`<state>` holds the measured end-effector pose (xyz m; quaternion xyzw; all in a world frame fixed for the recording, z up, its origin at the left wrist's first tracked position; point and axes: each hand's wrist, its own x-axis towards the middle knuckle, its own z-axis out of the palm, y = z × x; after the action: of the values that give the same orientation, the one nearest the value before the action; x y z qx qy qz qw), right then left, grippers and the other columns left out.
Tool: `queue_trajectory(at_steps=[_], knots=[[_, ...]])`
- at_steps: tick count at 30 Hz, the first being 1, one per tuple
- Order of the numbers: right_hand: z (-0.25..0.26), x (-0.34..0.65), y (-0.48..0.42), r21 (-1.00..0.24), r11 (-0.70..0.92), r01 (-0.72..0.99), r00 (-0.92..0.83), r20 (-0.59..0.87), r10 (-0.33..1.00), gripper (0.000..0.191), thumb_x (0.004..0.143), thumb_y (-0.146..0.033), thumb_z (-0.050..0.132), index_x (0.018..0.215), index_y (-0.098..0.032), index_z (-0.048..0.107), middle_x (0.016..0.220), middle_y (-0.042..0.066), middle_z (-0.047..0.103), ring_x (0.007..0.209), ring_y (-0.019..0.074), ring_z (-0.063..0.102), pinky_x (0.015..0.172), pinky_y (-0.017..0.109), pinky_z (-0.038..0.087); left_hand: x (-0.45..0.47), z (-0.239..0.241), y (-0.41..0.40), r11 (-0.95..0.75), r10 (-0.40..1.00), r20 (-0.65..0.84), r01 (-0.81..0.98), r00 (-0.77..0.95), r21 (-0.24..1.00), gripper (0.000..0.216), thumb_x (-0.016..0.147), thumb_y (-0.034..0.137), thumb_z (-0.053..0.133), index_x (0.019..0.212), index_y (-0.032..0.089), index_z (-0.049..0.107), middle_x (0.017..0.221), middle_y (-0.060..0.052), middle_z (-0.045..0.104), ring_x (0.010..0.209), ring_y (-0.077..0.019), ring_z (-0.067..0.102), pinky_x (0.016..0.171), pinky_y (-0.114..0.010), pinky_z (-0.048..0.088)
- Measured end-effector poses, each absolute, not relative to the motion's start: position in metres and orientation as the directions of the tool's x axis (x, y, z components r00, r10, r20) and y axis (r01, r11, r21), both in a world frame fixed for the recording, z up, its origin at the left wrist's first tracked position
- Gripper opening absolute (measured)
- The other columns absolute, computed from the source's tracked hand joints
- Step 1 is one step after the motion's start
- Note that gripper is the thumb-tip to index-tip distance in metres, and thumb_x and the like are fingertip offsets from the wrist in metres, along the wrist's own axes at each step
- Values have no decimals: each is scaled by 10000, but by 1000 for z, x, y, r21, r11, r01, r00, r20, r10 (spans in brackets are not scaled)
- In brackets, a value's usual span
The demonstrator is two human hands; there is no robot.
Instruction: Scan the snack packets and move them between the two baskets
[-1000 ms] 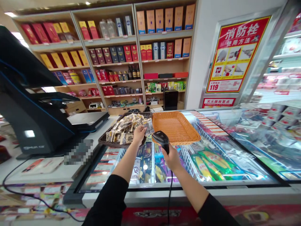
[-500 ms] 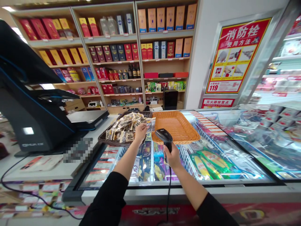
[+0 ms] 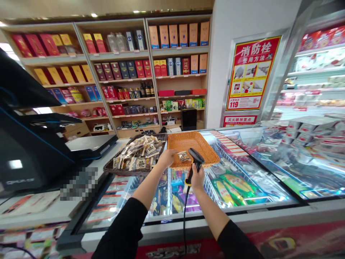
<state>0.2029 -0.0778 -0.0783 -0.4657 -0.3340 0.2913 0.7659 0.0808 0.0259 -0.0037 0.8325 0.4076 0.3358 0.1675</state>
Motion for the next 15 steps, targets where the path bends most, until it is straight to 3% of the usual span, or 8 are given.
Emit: queue_trajectory(at_steps=[3, 6, 10, 15], knots=[[-80, 197, -80, -897, 434, -86, 571, 313, 759, 314, 828, -525, 467, 755, -225, 406, 498, -61, 478, 357, 128, 462, 381, 248, 397, 30, 21, 15, -590, 791, 422, 735, 443, 334, 343, 725, 116, 477, 939, 231, 720, 1052, -73, 678, 1012, -262, 600, 929, -355, 415], [-82, 189, -84, -891, 451, -48, 493, 372, 787, 312, 834, -519, 475, 767, -219, 420, 528, -50, 511, 373, 124, 476, 395, 247, 404, -23, 38, 0, -458, 864, 336, 862, 375, 216, 318, 691, 146, 520, 915, 245, 724, 993, -67, 694, 948, -272, 620, 876, -352, 448], [-83, 182, -91, -899, 437, -15, 407, 394, 824, 297, 838, -499, 482, 770, -213, 434, 551, -37, 527, 389, 121, 488, 407, 246, 416, -66, 37, -17, -471, 874, 198, 874, 443, 122, 499, 591, 77, 552, 1022, 285, 693, 1148, -33, 642, 1050, -264, 581, 924, -316, 425], [-83, 183, -94, -889, 456, -35, 387, 408, 827, 266, 834, -463, 503, 776, -210, 448, 554, -42, 517, 393, 114, 482, 404, 238, 414, -77, 28, -21, -569, 816, 166, 821, 554, 56, 671, 599, 0, 466, 1175, 316, 604, 1319, 10, 516, 1191, -226, 492, 1003, -309, 366]])
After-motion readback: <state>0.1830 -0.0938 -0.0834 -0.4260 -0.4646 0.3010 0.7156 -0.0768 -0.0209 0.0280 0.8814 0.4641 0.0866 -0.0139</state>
